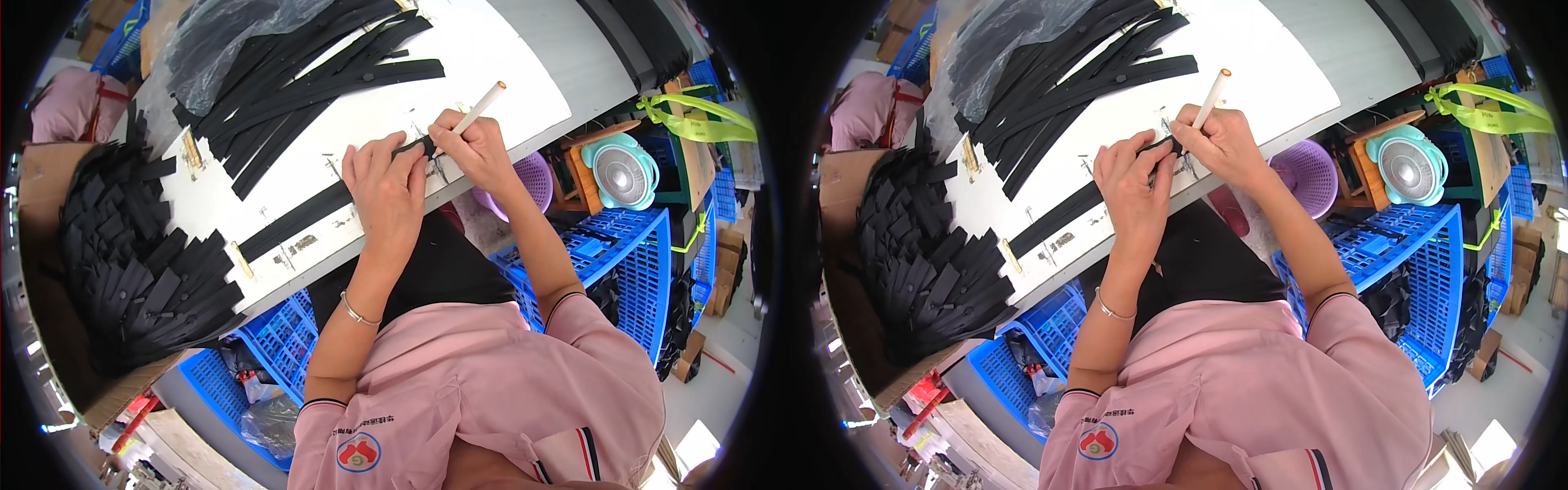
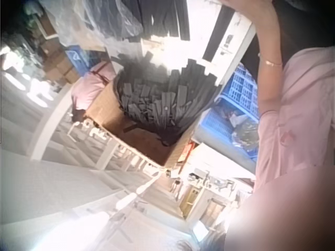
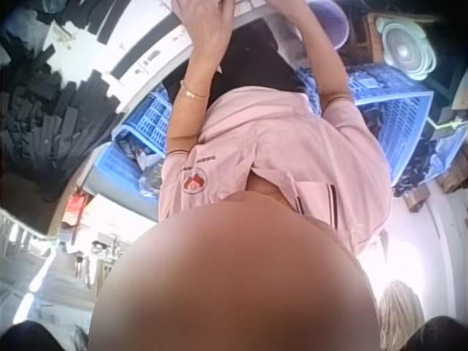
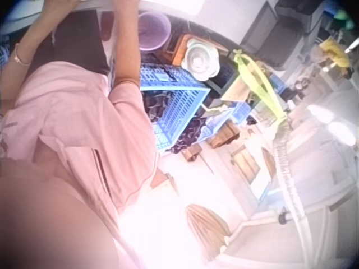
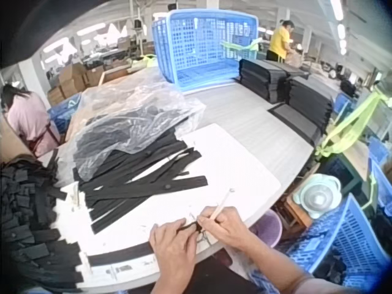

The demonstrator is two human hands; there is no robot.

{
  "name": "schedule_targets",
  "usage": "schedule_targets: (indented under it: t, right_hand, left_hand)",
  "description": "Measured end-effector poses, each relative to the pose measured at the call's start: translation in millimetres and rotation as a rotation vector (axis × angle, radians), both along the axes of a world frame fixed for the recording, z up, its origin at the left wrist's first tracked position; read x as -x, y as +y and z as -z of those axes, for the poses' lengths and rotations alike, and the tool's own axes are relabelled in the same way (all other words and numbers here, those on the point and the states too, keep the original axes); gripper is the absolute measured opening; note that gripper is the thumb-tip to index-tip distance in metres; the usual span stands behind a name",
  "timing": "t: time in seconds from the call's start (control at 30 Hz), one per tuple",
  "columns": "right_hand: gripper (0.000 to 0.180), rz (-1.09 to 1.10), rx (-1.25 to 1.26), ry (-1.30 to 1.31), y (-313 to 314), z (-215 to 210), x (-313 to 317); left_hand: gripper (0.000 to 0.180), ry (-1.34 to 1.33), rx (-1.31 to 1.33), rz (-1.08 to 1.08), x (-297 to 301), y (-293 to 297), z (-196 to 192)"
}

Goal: Marking and preparing zipper components on a template at a manufacturing station.

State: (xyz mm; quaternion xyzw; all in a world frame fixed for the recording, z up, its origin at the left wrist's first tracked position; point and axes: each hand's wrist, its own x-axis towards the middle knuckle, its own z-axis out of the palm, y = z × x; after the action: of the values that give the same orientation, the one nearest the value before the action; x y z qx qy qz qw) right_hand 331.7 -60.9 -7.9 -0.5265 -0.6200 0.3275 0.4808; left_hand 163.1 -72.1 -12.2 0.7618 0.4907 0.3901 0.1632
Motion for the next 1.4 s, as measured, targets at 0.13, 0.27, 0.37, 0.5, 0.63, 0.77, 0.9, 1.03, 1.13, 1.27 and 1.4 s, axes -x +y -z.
schedule_targets:
  t: [0.13, 0.27, 0.37, 0.5, 0.63, 0.77, 0.9, 1.03, 1.13, 1.27, 1.4]
  right_hand:
    - [0.021, -0.010, -0.016, -0.099, 2, 3, 1]
    - [0.020, -0.085, 0.049, -0.031, 0, -2, 5]
    - [0.021, -0.025, 0.098, 0.179, -4, 3, -4]
    - [0.020, 0.009, 0.067, 0.234, -7, -9, -1]
    - [0.016, -0.012, 0.014, -0.105, 5, -3, 12]
    - [0.037, -0.096, -0.191, -0.761, 11, -16, 16]
    - [0.036, 0.000, -0.284, -0.776, 40, -10, 38]
    - [0.027, 0.145, -0.327, -0.827, 55, -16, 83]
    - [0.019, -0.096, -0.541, -0.495, 47, -8, 143]
    - [0.017, -0.452, -0.673, -0.509, 26, -7, 235]
    - [0.008, -0.512, -0.685, -0.514, 31, -4, 293]
  left_hand:
    - [0.013, -0.011, -0.011, -0.002, 2, 0, 1]
    - [0.020, 0.003, -0.036, 0.003, 11, -1, 3]
    - [0.027, 0.074, -0.015, 0.023, 18, -19, -25]
    - [0.030, -0.104, -0.024, 0.435, 52, -65, -105]
    - [0.020, -0.105, -0.049, 0.727, 100, -113, -171]
    - [0.026, 0.076, -0.166, 0.588, 134, -111, -211]
    - [0.018, -0.271, -0.225, 0.209, 123, -134, -199]
    - [0.026, -0.452, -0.550, 0.518, 180, -110, -183]
    - [0.020, -0.508, -0.510, 0.360, 190, -113, -154]
    - [0.012, -0.574, -0.434, 0.150, 196, -121, -129]
    - [0.024, -0.456, -0.117, -0.002, 193, -126, -122]
